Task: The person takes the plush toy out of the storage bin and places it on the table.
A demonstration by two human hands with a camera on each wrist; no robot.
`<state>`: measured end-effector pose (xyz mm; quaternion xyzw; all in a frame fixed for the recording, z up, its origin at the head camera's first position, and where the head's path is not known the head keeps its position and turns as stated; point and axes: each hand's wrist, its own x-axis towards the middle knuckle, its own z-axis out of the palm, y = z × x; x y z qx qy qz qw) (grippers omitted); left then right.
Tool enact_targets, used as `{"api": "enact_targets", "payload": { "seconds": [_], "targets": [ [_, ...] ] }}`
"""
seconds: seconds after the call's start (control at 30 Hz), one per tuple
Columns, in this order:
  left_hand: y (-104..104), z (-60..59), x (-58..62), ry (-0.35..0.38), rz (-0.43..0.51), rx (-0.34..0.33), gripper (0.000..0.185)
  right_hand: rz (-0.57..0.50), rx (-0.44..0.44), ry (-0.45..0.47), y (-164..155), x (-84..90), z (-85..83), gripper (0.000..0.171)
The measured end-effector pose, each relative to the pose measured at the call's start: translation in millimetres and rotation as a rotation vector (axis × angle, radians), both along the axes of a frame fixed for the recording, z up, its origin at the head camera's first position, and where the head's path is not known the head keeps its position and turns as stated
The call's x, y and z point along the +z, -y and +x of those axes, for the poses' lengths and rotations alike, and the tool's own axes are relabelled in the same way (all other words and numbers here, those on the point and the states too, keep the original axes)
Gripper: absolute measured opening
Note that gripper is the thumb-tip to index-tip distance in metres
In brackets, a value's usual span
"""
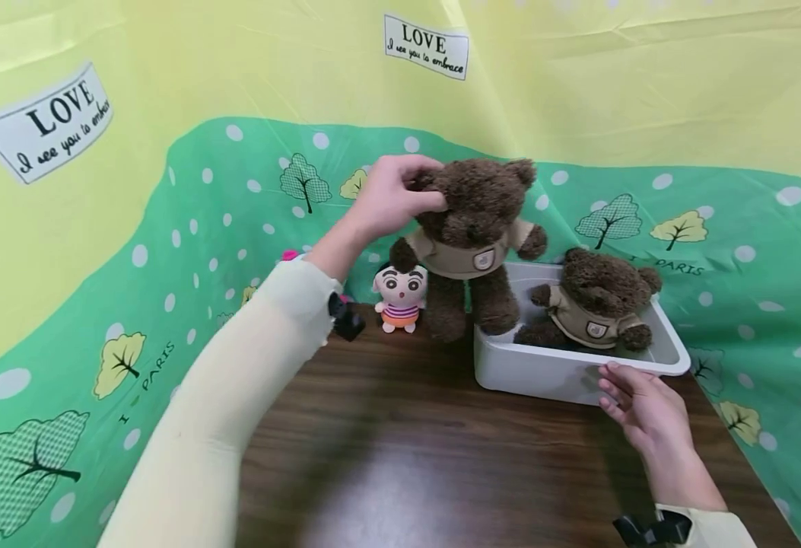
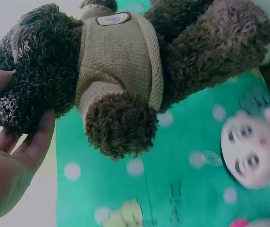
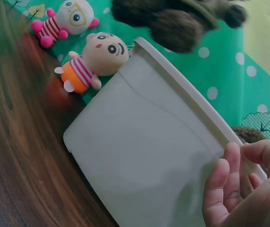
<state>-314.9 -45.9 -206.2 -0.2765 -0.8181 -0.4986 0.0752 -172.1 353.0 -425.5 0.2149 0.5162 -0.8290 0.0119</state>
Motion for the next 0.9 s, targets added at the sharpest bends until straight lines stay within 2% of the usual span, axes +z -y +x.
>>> {"api": "enact_targets", "payload": {
  "seconds": [0.1,0.2,0.5,0.73,0.9],
  "targets": [
    [27,3.3,-5.0,0.001,-0.05,0.019,0.038,0.006,0.001,0.005,0,0.1,-0.3,0.006],
    [54,5.7,-16.5,0.008,-0.088,0.046,0.036,0.007,0.001,0.01,0,-1.0,0.4,0.006],
    [135,7.0,-66.0,0.169,-0.105,0.123,0.037,0.009,0.005,-0.022,1,-1.0,-0.5,0.004],
    [183,4.1,-91.9,0.225,-0.227,0.165,0.045,0.004,0.005,-0.022,1,-1.4,-0.7,0.005],
    [211,4.2,-106.3,0.257,-0.259,0.171,0.046,0.005,0.001,-0.025,1,-1.2,-0.7,0.004]
  ]
}}
